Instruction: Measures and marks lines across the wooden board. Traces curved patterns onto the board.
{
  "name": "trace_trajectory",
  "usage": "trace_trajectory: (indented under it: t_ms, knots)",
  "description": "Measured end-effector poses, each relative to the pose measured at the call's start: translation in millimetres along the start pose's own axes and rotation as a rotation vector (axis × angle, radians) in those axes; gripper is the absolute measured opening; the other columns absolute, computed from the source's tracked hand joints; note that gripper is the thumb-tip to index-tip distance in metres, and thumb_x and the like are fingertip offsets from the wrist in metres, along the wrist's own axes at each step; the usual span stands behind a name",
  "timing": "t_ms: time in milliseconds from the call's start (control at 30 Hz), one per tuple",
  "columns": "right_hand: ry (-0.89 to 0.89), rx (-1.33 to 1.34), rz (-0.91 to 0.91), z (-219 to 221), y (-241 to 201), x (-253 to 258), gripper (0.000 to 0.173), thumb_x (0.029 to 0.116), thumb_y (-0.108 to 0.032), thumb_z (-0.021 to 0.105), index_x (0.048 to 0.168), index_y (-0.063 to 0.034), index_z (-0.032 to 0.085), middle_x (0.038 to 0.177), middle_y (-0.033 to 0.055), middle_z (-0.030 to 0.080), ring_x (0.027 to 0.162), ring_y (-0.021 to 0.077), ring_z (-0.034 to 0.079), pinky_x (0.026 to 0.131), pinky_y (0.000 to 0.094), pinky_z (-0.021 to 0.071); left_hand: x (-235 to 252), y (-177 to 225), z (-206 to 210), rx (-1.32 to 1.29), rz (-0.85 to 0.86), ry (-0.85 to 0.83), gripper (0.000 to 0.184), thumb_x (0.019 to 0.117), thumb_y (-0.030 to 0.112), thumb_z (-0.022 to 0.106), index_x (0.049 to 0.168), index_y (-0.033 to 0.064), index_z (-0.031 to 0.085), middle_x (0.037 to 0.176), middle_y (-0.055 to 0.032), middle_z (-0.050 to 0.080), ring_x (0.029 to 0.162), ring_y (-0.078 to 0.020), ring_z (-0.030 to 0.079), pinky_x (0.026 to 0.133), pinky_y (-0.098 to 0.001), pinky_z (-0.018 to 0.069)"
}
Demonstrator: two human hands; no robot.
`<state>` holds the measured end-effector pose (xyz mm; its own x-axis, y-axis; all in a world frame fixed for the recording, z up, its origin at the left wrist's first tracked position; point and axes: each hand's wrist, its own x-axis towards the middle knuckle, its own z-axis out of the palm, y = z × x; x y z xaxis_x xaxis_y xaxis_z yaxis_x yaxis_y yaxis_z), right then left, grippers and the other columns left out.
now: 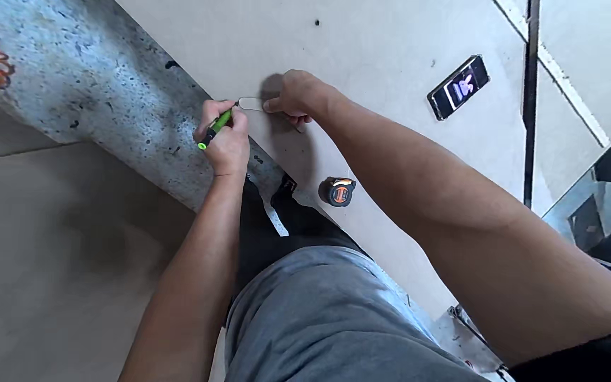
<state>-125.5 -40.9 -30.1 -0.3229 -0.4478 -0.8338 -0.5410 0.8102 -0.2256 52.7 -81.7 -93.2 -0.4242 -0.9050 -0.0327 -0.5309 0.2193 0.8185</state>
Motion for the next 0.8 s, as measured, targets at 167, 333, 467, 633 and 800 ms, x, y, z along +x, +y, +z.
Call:
trace_trajectory:
  t_ms: [167,333,467,633,800]
  knots:
    - [0.008,0.013,0.004,0,1,0,0.048,0.0995,-0.054,0.062,0.092,-0.0075,0.068,0.073,0.0024,0.066,0.06,0.0139,0.064,0.059,0.0365,0.0551,-5,-2,6,0.023,0.023,0.075,0.018,0.0926,0.016,0.065,0.105,0.0047,0.072,0.09,-0.0037,0.073,0.074,-0.0016,0.065,0.069,-0.019,0.0529]
    - [-0.003,0.015,0.002,-3,0,-4,0.046,0.0997,-0.053,0.062,0.094,-0.0075,0.069,0.074,0.0024,0.066,0.063,0.014,0.065,0.061,0.0368,0.0562,-8,3,5,0.039,-0.018,0.051,0.021,0.0924,0.017,0.065,0.108,0.0042,0.072,0.093,-0.0044,0.073,0.077,-0.0033,0.066,0.072,-0.0215,0.0544]
    - [-0.008,0.003,-0.01,-3,0,-2,0.047,0.1001,-0.053,0.061,0.094,-0.0075,0.068,0.073,0.0021,0.066,0.061,0.0134,0.065,0.059,0.0356,0.0556,-8,1,8,0.025,0.009,0.091,0.019,0.0908,0.015,0.066,0.105,0.0036,0.072,0.088,-0.0037,0.072,0.072,-0.0018,0.064,0.068,-0.0195,0.0529]
    - [0.0,-0.019,-0.03,-3,0,-2,0.046,0.1004,-0.053,0.061,0.096,-0.0075,0.066,0.073,0.0027,0.064,0.059,0.0139,0.063,0.058,0.0353,0.0552,-10,0,10,0.021,0.042,0.099,0.018,0.0915,0.014,0.066,0.104,0.0021,0.072,0.087,-0.0042,0.072,0.071,-0.0015,0.063,0.066,-0.0185,0.0519]
    - [0.01,-0.034,-0.043,-2,1,-1,0.047,0.1002,-0.054,0.061,0.095,-0.0078,0.067,0.074,0.0028,0.064,0.06,0.0147,0.063,0.058,0.0364,0.0551,-15,5,8,0.05,0.016,0.07,0.019,0.0925,0.016,0.066,0.106,0.0032,0.073,0.093,-0.0057,0.074,0.078,-0.0033,0.067,0.073,-0.0205,0.0543]
